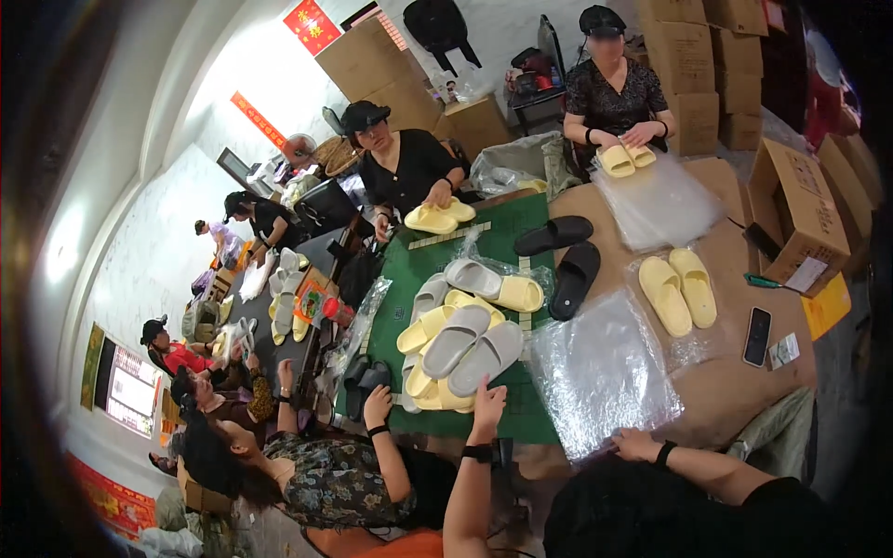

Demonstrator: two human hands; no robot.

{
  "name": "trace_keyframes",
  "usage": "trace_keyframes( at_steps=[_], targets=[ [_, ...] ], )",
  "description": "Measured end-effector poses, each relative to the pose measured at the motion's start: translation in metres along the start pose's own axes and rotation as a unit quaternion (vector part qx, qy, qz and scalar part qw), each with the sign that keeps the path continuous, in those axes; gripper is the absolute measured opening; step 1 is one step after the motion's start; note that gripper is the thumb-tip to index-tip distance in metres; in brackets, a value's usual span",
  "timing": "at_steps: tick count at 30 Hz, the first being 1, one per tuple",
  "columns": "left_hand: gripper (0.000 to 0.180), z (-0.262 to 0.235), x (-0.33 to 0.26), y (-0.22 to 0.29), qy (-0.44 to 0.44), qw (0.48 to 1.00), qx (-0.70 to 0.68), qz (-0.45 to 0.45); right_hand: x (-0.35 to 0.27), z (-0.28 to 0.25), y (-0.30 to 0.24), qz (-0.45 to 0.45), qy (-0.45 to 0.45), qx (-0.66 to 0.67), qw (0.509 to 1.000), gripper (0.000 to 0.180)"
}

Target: Packing manufactured slippers and shoes into plastic bags and preparing them for shipment.

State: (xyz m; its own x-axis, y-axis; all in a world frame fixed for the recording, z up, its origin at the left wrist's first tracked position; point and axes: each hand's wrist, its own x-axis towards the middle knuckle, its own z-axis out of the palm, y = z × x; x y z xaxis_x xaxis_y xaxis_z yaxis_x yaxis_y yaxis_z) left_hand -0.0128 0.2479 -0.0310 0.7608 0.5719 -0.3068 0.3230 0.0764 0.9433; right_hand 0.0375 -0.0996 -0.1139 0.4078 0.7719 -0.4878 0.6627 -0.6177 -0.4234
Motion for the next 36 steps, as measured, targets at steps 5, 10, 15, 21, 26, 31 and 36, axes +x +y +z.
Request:
trace_keyframes(
  at_steps=[5,10,15,21,26,31,36],
  targets=[
    [0.071,-0.001,0.046,0.029,0.019,0.982,-0.177,-0.068,0.012,0.016,0.014,0.035,-0.062,0.078,0.994,0.047],
    [0.075,-0.033,0.113,-0.025,0.038,0.970,0.215,0.107,0.020,0.036,0.015,0.025,-0.078,0.054,0.995,0.045],
    [0.082,0.005,0.161,-0.028,0.071,0.997,-0.001,0.013,0.011,0.041,0.008,0.097,-0.074,0.047,0.991,0.051],
    [0.082,-0.011,0.187,-0.045,0.097,0.991,-0.031,-0.082,0.023,0.027,-0.002,0.139,-0.111,0.131,0.975,0.046],
    [0.074,0.003,0.167,-0.018,0.071,0.986,-0.122,-0.087,0.018,0.037,0.007,0.128,-0.102,0.146,0.976,0.046],
    [0.071,-0.006,0.147,0.001,0.090,0.979,-0.178,-0.036,0.024,0.035,0.001,0.135,-0.121,0.131,0.975,0.047],
    [0.053,-0.012,0.104,0.013,0.034,0.968,-0.232,0.085,0.025,0.102,0.048,0.100,-0.134,0.122,0.978,0.048]
  ],
)
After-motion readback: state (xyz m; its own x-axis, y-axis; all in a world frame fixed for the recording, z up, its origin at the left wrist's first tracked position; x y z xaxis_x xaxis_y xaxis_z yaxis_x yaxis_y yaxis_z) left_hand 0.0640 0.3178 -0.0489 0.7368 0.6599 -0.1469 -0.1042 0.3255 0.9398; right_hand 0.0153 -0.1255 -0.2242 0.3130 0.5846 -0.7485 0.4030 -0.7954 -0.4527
